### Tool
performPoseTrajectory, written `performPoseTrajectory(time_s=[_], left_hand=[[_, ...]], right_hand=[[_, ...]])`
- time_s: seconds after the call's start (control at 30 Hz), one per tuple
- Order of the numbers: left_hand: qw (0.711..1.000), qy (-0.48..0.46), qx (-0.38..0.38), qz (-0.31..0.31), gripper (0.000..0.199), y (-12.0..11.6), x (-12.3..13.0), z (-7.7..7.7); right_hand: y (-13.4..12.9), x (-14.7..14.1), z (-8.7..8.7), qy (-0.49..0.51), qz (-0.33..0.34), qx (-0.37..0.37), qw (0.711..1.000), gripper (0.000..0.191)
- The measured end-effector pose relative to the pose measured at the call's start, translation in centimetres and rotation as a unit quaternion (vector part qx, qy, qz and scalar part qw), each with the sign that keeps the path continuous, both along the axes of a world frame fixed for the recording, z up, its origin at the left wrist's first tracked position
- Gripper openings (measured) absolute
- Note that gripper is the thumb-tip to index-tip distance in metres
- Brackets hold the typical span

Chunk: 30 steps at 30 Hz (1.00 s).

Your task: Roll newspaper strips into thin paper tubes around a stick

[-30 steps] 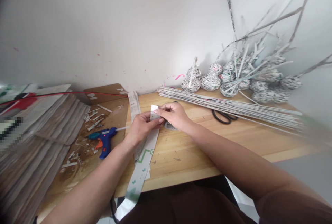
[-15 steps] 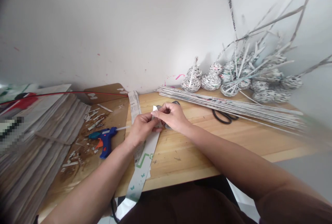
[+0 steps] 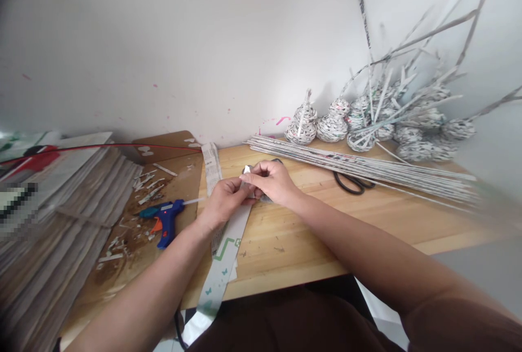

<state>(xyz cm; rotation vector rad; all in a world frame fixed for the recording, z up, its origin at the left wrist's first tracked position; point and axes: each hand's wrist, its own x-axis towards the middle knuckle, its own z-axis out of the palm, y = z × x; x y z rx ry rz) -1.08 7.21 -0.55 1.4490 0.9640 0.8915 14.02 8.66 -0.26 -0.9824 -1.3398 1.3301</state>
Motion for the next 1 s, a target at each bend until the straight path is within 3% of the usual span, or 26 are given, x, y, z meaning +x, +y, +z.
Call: performPoseTrajectory(time_s=[0.3,0.53,0.8,1.0], left_hand=[[1.0,-0.014,-0.019,-0.006,0.035,-0.3,0.2,0.1],[0.997,-0.051,-0.049,-0.002,0.041,-0.2,0.3,0.2],[0.998,-0.035,-0.048,-0.014,0.033,-0.3,0.3,0.5],[0.995,-0.054,-0.078,-0.028,0.038,-0.4,0.3,0.2]], right_hand=[[0.0,-0.3,-0.1,0.002,-0.009,-0.027,1.0,0.043],[0.1,0.7,0.8,-0.023,0.082,0.0,0.996,0.03],[-0.1,0.4,0.6,-0.011,0.034,-0.037,0.999,0.036],[-0.3,0.2,0.8,0.021,0.066,-0.043,0.997,0.037]])
